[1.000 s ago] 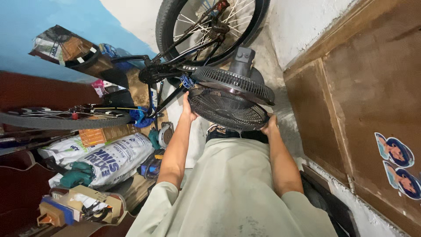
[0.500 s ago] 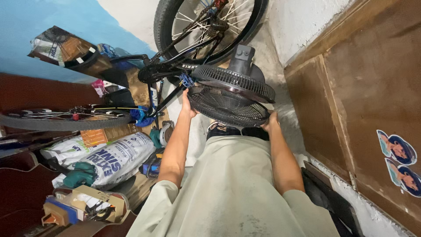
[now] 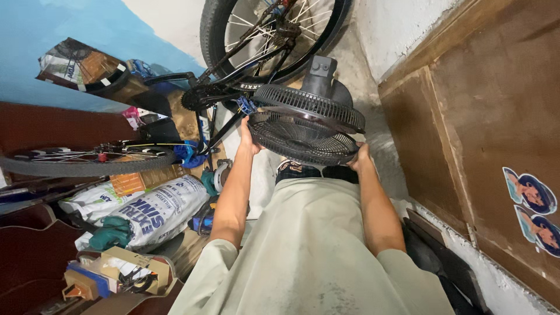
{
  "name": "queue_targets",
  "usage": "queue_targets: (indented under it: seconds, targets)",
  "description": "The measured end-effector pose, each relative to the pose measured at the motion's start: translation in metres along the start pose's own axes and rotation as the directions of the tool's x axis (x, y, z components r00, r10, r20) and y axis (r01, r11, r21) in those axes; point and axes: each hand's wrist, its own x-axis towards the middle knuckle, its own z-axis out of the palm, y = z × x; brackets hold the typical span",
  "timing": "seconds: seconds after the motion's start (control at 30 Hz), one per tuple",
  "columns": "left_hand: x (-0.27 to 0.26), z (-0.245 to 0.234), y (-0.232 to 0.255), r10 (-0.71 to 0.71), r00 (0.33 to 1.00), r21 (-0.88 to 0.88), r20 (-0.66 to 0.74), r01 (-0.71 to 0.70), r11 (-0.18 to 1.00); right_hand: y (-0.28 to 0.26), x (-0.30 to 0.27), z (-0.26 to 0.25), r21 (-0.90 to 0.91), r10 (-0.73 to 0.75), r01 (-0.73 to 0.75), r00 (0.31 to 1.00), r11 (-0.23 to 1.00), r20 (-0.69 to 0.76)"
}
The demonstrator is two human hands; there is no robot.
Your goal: The person assembles a standing fan by hand. They attach the motor housing, install the front grille, secure the fan blade, and finally attach the rear grille, completing the assembly.
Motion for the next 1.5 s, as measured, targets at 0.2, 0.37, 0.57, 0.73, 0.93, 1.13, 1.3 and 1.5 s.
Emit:
queue_targets:
  seconds: [0.2,0.37,0.57,0.73,0.93,1.13,1.3,1.5]
  targets:
    - [0.0,0.002,0.003,-0.023,1.0,-0.004,-0.02,0.023,1.0,-0.002,0.0,0.002,-0.057,-0.001,-0.001,1.0,0.998,-0.03]
    - [0.004,0.003,0.002,-0.015,1.0,-0.012,-0.015,0.015,1.0,-0.003,0.002,0.002,-0.079,-0.008,0.008,1.0,0.997,0.004]
    - [0.006,0.004,0.002,-0.037,0.998,0.008,-0.054,0.037,0.999,-0.006,0.002,0.0,-0.145,-0.014,-0.001,0.994,0.989,-0.104]
    - [0.005,0.004,0.003,-0.034,0.998,0.005,-0.053,0.034,0.999,-0.007,0.001,-0.001,-0.079,0.03,-0.031,0.999,0.996,-0.009]
    - [0.006,0.006,0.005,-0.031,0.999,0.012,-0.044,0.031,0.999,-0.01,0.004,0.001,-0.111,-0.005,0.004,1.0,0.994,-0.016]
    - [0.009,0.01,0.009,-0.048,0.998,0.043,-0.028,0.049,0.998,-0.009,0.001,-0.001,-0.029,-0.006,0.009,0.995,1.0,0.096]
    - [0.014,0.016,0.015,-0.026,1.0,0.027,0.01,0.026,0.999,-0.008,-0.005,0.003,0.089,-0.046,0.034,0.989,0.995,0.14]
    - [0.021,0.025,0.027,-0.059,0.998,0.016,-0.03,0.059,0.998,-0.007,-0.01,0.011,0.116,-0.065,0.041,0.976,0.992,0.207]
